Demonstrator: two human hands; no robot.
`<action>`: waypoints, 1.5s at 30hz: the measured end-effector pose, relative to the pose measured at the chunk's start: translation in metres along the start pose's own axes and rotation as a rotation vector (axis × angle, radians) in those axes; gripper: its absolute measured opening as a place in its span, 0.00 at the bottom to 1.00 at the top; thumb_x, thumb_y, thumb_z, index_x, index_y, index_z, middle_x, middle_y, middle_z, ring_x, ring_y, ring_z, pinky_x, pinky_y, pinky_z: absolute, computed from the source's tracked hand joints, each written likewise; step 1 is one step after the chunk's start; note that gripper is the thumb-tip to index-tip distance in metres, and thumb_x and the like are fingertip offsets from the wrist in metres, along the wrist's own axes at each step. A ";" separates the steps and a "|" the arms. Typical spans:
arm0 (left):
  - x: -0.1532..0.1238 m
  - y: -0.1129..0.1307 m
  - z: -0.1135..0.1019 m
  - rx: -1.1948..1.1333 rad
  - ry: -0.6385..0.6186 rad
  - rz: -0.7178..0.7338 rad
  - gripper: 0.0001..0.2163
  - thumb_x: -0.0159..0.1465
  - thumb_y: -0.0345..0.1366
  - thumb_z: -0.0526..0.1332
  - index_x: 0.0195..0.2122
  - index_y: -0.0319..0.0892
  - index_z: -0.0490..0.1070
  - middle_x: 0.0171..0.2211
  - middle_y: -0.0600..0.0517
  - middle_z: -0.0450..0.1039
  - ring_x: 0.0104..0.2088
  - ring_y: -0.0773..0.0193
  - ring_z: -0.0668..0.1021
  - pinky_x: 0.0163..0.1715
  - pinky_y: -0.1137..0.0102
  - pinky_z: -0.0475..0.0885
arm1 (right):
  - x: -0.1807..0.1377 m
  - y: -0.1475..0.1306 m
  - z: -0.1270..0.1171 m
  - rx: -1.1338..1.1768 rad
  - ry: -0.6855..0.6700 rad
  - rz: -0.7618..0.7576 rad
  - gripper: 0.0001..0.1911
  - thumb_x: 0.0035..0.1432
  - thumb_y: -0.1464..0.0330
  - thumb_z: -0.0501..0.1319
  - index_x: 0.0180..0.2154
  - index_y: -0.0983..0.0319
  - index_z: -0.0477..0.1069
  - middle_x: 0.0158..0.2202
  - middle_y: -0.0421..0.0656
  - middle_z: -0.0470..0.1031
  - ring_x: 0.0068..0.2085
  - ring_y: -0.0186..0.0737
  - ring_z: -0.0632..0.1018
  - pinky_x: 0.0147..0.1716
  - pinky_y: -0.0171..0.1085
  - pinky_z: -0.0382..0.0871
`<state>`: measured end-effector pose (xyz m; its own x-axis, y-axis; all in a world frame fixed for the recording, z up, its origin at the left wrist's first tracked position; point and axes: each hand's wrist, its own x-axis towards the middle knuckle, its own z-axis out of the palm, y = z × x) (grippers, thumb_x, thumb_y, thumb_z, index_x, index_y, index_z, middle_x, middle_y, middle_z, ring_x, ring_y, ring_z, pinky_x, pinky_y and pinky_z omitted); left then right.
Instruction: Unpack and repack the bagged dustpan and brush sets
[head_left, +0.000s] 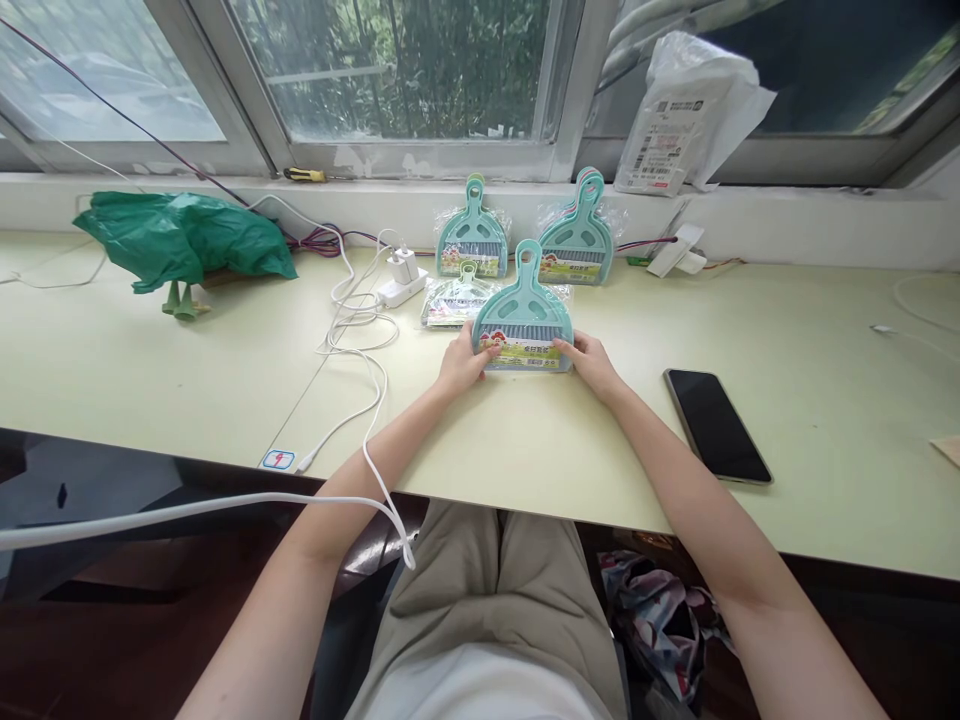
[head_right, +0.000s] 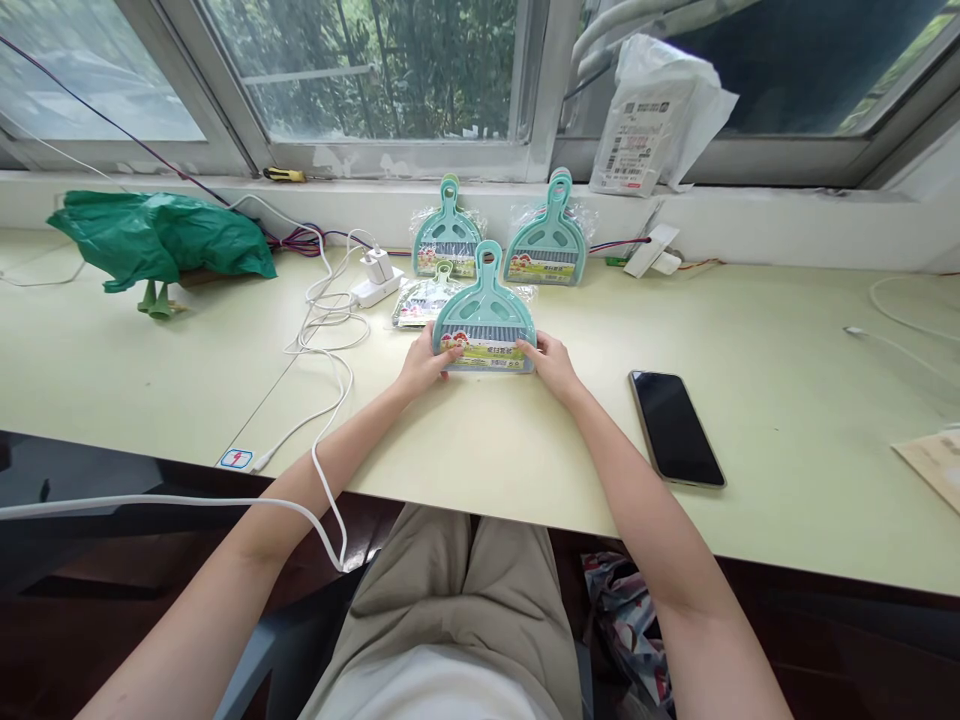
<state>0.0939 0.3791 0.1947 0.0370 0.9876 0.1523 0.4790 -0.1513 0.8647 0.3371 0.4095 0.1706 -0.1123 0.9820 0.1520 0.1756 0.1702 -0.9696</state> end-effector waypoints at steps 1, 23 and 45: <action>0.000 0.000 0.000 0.012 0.000 0.001 0.20 0.59 0.41 0.62 0.50 0.44 0.61 0.41 0.52 0.76 0.32 0.62 0.79 0.25 0.72 0.71 | 0.000 0.000 0.000 -0.006 -0.011 0.000 0.26 0.46 0.48 0.66 0.39 0.61 0.75 0.40 0.44 0.79 0.42 0.46 0.77 0.43 0.45 0.73; 0.005 -0.006 0.001 -0.166 -0.063 -0.067 0.21 0.56 0.33 0.53 0.53 0.46 0.62 0.47 0.49 0.73 0.35 0.61 0.78 0.21 0.73 0.71 | -0.001 0.000 -0.007 0.078 -0.133 0.052 0.29 0.37 0.54 0.72 0.41 0.62 0.74 0.40 0.45 0.79 0.38 0.43 0.77 0.39 0.42 0.72; 0.007 -0.007 -0.002 -0.017 0.012 -0.095 0.26 0.50 0.28 0.53 0.53 0.48 0.64 0.38 0.52 0.75 0.31 0.58 0.78 0.34 0.63 0.74 | 0.000 0.000 -0.004 0.064 -0.115 -0.003 0.29 0.37 0.54 0.72 0.40 0.61 0.74 0.40 0.45 0.79 0.42 0.46 0.78 0.46 0.48 0.72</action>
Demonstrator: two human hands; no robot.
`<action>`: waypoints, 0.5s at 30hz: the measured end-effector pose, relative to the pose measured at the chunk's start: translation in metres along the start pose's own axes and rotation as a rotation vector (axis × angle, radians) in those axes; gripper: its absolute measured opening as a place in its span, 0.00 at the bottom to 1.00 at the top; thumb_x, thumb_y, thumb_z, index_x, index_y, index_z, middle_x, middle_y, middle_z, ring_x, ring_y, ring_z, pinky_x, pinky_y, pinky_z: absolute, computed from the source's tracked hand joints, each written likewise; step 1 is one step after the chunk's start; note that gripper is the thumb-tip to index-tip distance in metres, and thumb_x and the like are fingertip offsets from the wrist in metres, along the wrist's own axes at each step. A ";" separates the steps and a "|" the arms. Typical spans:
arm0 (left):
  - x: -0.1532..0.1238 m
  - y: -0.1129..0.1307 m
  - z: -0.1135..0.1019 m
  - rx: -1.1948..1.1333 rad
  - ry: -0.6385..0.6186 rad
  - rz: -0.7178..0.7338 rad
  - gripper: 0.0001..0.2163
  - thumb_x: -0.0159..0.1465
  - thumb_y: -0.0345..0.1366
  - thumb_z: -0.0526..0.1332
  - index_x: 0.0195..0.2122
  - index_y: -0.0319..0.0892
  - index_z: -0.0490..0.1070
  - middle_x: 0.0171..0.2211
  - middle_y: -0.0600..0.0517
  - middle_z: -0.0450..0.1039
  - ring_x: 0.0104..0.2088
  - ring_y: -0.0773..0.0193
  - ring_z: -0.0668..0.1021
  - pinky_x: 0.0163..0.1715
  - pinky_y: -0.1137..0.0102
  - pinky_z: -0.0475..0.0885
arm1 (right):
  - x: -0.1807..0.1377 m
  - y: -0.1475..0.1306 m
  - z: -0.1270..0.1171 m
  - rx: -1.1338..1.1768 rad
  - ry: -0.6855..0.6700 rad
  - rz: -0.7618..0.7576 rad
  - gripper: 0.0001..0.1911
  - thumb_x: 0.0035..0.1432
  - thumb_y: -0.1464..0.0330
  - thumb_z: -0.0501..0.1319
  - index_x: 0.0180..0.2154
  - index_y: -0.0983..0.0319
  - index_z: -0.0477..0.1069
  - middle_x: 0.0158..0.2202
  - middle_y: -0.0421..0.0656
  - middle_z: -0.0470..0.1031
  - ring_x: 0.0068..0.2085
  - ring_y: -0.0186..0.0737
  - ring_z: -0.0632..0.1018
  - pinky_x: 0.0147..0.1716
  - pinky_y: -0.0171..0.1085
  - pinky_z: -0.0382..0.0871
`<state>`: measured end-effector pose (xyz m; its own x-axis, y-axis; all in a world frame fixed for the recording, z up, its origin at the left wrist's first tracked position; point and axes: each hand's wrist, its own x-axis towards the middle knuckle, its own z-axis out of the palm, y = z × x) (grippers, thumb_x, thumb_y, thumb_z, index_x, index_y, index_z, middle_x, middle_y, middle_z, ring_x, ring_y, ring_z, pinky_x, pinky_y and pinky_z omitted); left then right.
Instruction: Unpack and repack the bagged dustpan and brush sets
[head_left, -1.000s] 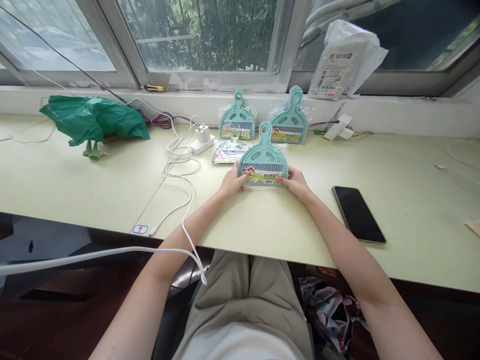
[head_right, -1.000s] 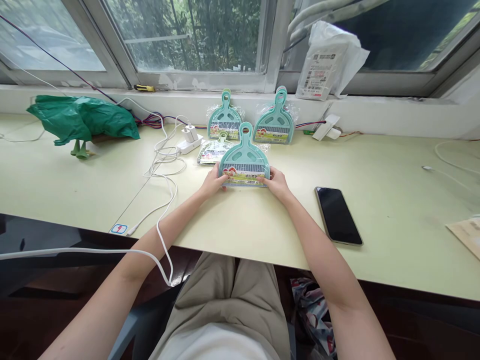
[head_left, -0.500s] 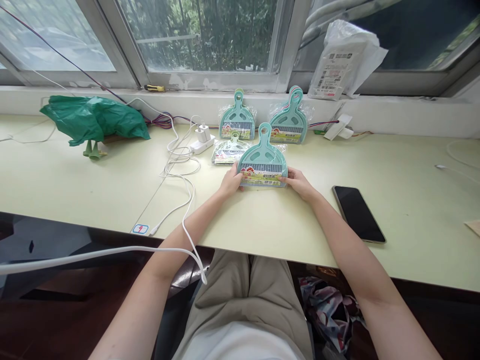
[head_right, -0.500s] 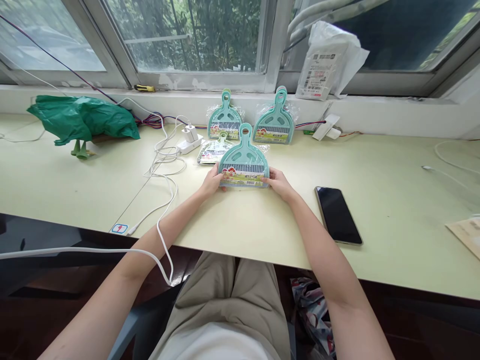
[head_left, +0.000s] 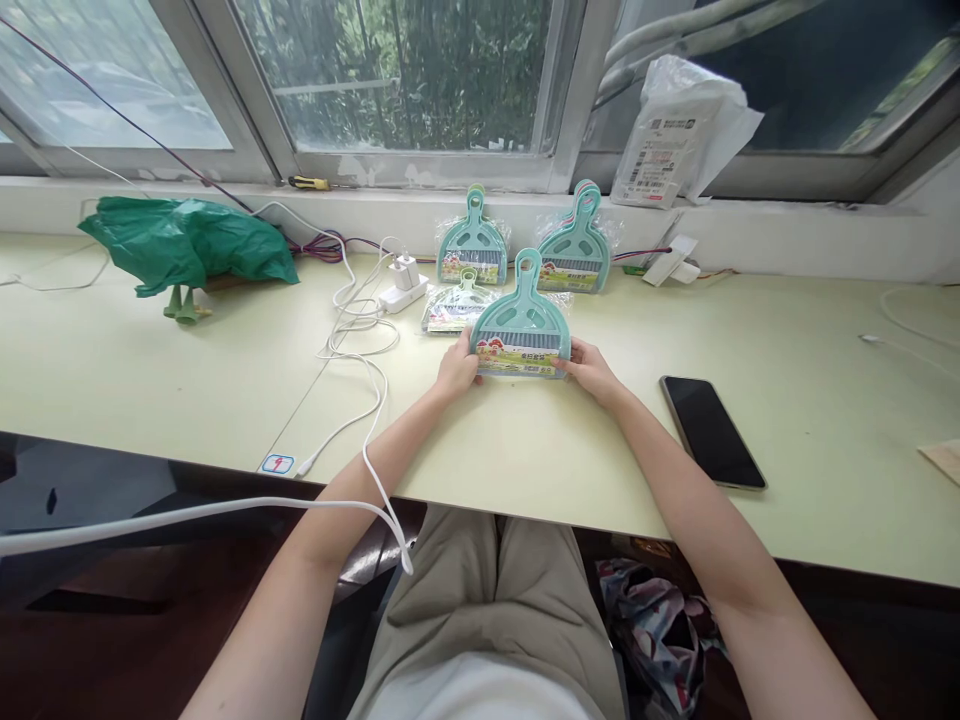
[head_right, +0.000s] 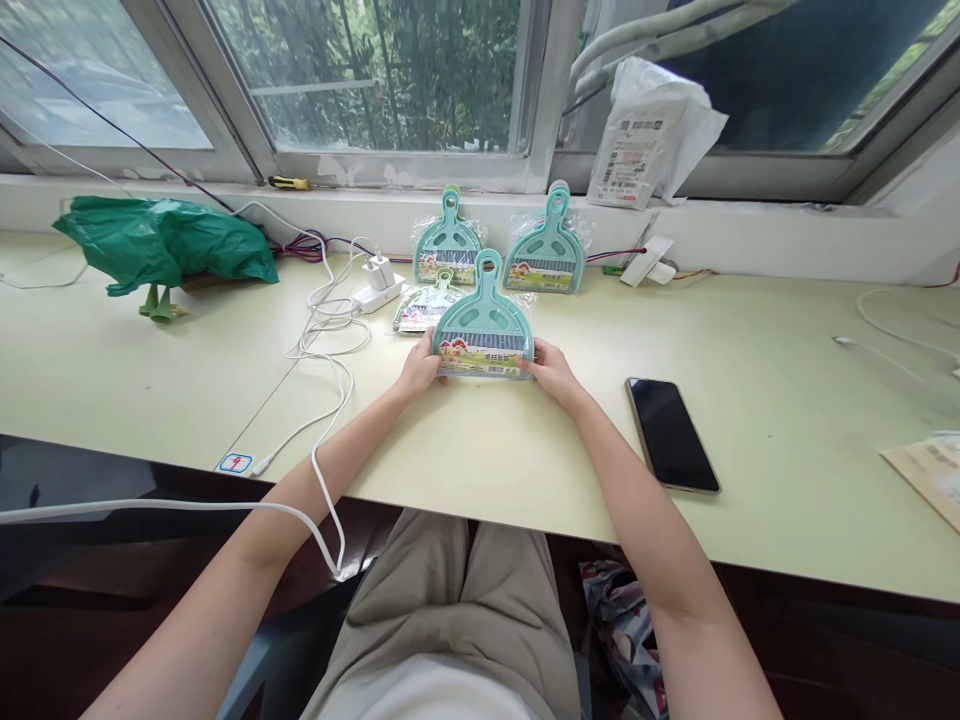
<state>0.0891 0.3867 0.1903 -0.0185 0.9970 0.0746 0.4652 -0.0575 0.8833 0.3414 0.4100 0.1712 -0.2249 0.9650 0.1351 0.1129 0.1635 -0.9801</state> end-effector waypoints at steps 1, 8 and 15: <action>0.000 0.000 0.000 0.005 -0.002 0.008 0.26 0.50 0.27 0.52 0.52 0.48 0.64 0.37 0.53 0.75 0.30 0.59 0.78 0.34 0.64 0.73 | 0.001 0.001 0.000 0.000 0.001 -0.005 0.28 0.36 0.54 0.73 0.40 0.61 0.74 0.40 0.45 0.79 0.41 0.46 0.78 0.46 0.48 0.72; -0.007 0.005 -0.003 0.201 0.002 0.075 0.27 0.52 0.26 0.51 0.54 0.46 0.59 0.26 0.54 0.75 0.33 0.55 0.78 0.40 0.63 0.70 | 0.007 0.006 0.000 -0.015 0.071 -0.084 0.27 0.36 0.52 0.72 0.37 0.60 0.72 0.36 0.43 0.79 0.38 0.44 0.78 0.44 0.46 0.72; -0.008 0.005 0.000 0.190 0.087 0.148 0.23 0.59 0.29 0.50 0.57 0.46 0.52 0.48 0.49 0.74 0.38 0.59 0.78 0.41 0.63 0.69 | 0.006 0.005 -0.004 -0.159 0.223 -0.132 0.22 0.42 0.54 0.67 0.36 0.61 0.72 0.33 0.43 0.77 0.36 0.43 0.77 0.40 0.44 0.72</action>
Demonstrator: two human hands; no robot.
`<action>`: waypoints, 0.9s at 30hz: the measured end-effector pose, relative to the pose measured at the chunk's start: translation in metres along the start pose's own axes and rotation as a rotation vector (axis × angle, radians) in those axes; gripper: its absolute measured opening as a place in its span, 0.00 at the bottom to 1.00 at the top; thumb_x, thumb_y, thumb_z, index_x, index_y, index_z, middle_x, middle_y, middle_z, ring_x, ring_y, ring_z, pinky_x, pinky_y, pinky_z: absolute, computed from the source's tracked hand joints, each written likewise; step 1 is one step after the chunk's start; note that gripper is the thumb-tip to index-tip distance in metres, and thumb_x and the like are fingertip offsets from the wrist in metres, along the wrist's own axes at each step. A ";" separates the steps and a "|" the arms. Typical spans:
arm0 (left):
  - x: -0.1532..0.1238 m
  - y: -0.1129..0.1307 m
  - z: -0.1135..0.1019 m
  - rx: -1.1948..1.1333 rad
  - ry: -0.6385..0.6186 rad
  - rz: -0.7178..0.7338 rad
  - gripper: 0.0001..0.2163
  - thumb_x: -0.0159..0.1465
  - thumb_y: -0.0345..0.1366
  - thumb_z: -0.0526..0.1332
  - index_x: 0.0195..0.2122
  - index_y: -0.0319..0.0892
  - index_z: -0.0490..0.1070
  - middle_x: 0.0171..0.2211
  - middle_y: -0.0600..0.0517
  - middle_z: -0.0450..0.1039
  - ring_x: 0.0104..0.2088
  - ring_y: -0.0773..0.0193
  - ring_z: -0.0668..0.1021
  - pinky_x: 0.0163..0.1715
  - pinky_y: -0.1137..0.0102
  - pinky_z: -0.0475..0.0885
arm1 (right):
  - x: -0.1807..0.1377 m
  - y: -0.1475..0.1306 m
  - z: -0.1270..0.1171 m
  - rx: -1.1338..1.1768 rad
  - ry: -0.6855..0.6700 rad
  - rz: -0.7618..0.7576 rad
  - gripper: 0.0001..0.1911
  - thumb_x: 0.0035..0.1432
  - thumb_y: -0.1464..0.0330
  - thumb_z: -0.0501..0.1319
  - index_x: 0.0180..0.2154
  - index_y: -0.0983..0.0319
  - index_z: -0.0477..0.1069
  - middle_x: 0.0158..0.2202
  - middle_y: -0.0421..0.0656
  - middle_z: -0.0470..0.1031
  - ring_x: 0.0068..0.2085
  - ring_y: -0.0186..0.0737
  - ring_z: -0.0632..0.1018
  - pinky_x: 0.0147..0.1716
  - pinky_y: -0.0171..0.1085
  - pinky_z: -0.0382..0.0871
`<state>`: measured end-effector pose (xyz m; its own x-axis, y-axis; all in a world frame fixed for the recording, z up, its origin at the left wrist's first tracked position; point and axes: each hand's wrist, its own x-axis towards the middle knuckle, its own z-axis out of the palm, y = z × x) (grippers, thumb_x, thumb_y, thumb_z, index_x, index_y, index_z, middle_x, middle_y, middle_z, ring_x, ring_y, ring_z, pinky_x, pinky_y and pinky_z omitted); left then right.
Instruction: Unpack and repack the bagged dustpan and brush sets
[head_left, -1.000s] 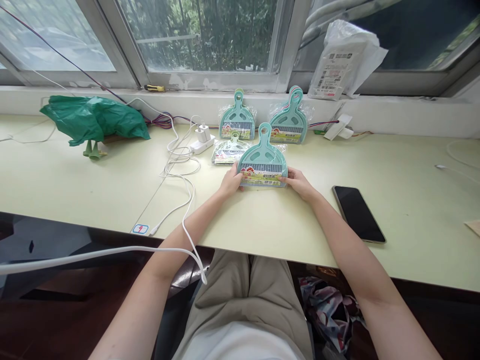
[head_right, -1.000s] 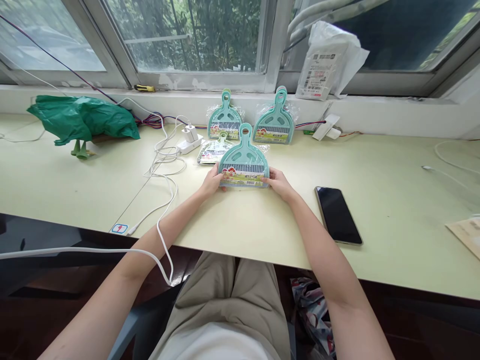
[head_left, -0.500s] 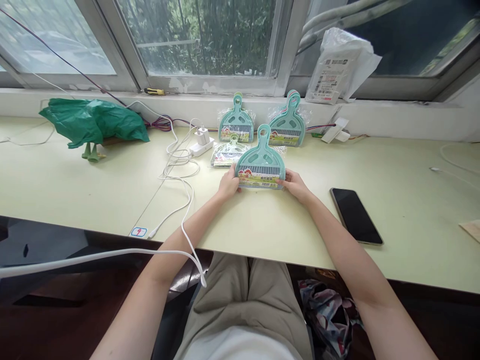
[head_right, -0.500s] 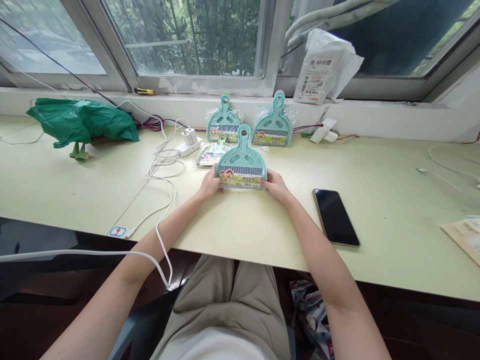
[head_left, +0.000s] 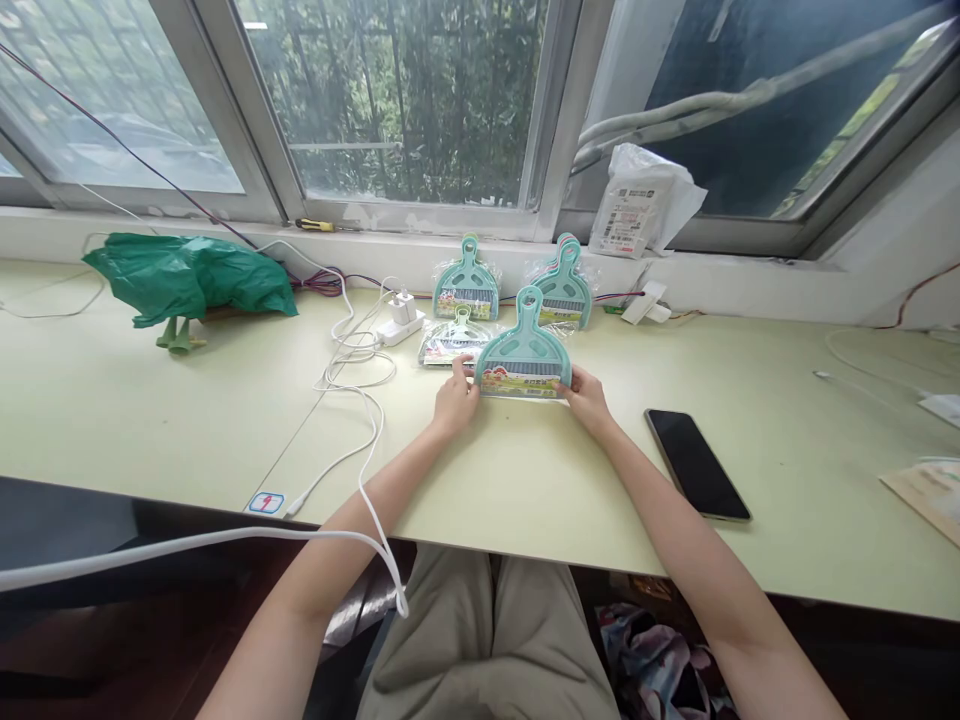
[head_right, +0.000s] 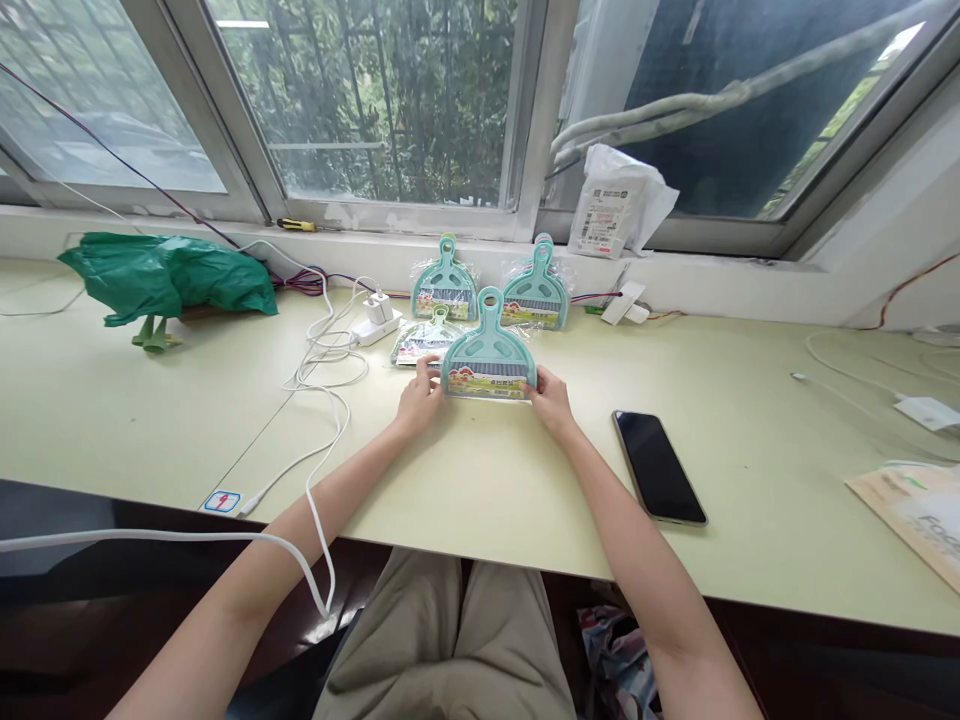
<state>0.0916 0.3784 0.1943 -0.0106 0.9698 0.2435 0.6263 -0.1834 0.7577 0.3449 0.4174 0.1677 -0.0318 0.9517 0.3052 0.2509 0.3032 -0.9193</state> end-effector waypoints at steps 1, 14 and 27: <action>0.000 0.000 0.000 -0.009 0.010 0.003 0.23 0.60 0.29 0.50 0.57 0.46 0.52 0.48 0.49 0.74 0.38 0.60 0.78 0.42 0.63 0.69 | 0.000 0.001 -0.001 -0.013 0.018 -0.004 0.21 0.43 0.55 0.67 0.36 0.61 0.72 0.33 0.43 0.77 0.36 0.43 0.77 0.40 0.43 0.72; 0.009 -0.016 0.000 0.094 0.061 -0.030 0.17 0.59 0.29 0.50 0.51 0.42 0.62 0.52 0.47 0.69 0.54 0.57 0.69 0.54 0.64 0.63 | 0.044 0.045 -0.030 -0.172 0.288 0.049 0.17 0.42 0.58 0.65 0.33 0.62 0.72 0.32 0.45 0.79 0.35 0.45 0.77 0.42 0.47 0.72; 0.022 -0.030 0.001 0.451 0.021 -0.046 0.20 0.61 0.33 0.51 0.55 0.43 0.63 0.62 0.42 0.58 0.62 0.52 0.60 0.60 0.55 0.54 | 0.089 0.073 -0.084 -0.303 0.430 0.114 0.18 0.39 0.60 0.66 0.34 0.63 0.73 0.32 0.49 0.79 0.34 0.47 0.77 0.41 0.46 0.70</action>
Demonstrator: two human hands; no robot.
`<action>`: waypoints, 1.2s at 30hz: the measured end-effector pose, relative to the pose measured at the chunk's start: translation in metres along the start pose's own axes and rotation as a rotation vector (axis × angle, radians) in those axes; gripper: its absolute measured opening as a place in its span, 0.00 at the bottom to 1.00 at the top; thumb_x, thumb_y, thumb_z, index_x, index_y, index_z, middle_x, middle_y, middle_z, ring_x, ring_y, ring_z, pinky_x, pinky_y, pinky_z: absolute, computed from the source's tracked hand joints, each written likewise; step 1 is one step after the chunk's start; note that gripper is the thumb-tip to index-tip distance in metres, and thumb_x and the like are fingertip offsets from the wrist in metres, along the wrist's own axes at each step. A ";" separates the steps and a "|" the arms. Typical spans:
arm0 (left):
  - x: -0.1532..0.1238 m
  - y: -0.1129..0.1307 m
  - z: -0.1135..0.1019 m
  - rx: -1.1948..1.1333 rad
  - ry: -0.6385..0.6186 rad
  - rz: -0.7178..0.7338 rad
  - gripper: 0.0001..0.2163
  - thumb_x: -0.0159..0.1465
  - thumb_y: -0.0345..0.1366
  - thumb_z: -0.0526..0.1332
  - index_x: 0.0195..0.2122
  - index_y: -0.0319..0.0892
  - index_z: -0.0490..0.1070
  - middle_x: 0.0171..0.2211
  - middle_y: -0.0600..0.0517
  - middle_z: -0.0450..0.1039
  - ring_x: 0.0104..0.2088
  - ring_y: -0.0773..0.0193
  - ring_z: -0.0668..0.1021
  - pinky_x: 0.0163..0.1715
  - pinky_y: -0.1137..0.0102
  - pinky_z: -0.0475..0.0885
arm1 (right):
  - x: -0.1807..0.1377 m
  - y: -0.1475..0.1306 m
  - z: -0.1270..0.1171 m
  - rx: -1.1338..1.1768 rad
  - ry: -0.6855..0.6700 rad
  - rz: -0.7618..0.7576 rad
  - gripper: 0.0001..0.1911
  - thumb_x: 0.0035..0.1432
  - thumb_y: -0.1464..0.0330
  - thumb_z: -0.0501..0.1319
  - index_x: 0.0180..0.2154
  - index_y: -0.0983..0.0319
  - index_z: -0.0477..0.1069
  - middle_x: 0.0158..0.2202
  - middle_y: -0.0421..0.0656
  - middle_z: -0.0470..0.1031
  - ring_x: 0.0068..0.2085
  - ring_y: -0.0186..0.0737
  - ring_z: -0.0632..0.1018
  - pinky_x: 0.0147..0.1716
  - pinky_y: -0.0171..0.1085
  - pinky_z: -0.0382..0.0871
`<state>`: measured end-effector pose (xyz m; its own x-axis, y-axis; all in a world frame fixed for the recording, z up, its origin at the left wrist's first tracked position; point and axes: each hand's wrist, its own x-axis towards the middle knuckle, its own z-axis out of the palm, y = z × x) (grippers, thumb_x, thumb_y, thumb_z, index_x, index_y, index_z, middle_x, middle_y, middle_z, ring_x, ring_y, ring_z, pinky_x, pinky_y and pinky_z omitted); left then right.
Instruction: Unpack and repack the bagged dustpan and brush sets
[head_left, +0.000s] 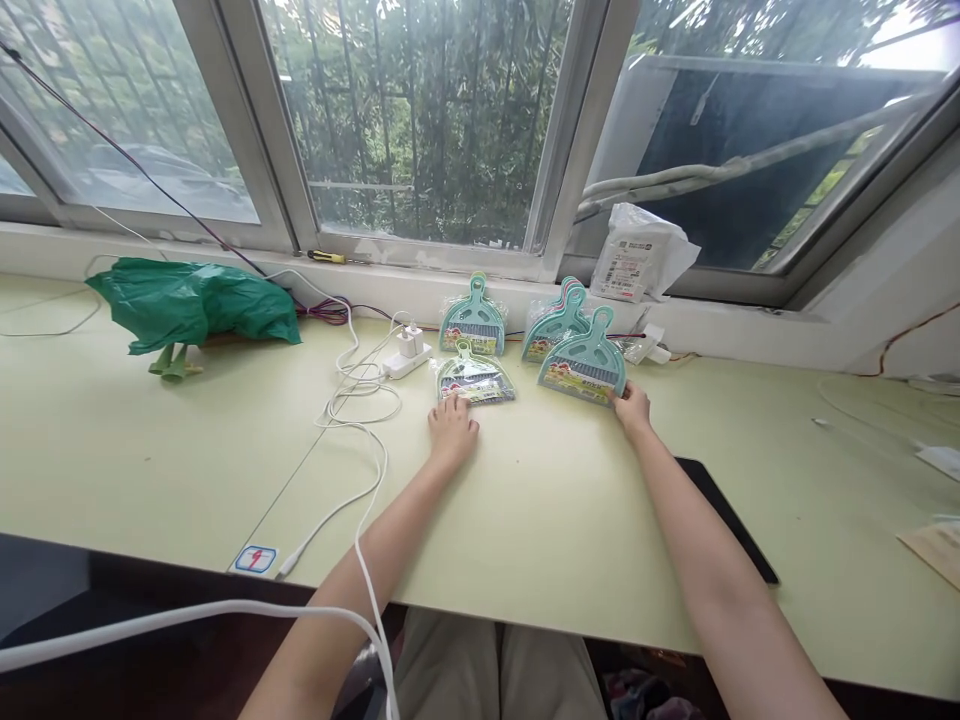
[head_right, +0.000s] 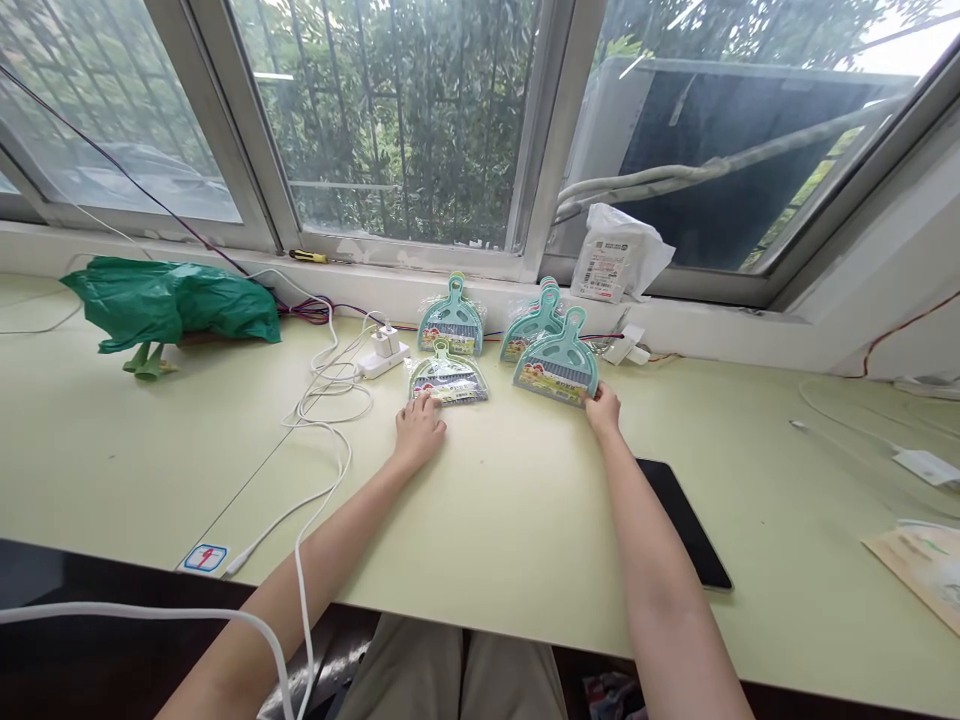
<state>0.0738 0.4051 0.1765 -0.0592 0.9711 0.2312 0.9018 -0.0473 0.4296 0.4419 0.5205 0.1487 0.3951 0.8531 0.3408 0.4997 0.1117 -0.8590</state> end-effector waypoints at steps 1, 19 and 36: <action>0.000 0.000 0.001 0.015 -0.004 0.006 0.20 0.61 0.33 0.51 0.55 0.43 0.63 0.62 0.42 0.58 0.62 0.52 0.60 0.60 0.55 0.54 | 0.002 0.001 0.002 -0.044 0.026 -0.023 0.17 0.41 0.60 0.64 0.34 0.63 0.73 0.32 0.48 0.79 0.34 0.46 0.76 0.41 0.45 0.70; -0.003 0.005 -0.003 0.130 -0.020 0.034 0.19 0.63 0.34 0.49 0.56 0.44 0.63 0.62 0.45 0.58 0.62 0.55 0.60 0.60 0.57 0.56 | 0.038 -0.011 0.074 -0.280 0.209 -0.048 0.15 0.51 0.65 0.57 0.40 0.64 0.72 0.42 0.54 0.73 0.41 0.50 0.72 0.41 0.44 0.63; -0.002 0.007 -0.004 0.137 -0.058 0.044 0.19 0.63 0.35 0.49 0.56 0.44 0.63 0.63 0.45 0.58 0.62 0.55 0.60 0.60 0.56 0.56 | 0.046 -0.010 0.083 -0.198 0.254 -0.063 0.15 0.53 0.62 0.59 0.42 0.61 0.62 0.41 0.50 0.74 0.39 0.48 0.74 0.39 0.45 0.66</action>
<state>0.0784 0.4013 0.1828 0.0030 0.9809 0.1943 0.9532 -0.0615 0.2959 0.3908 0.6007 0.1409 0.5261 0.6905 0.4965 0.6595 0.0373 -0.7508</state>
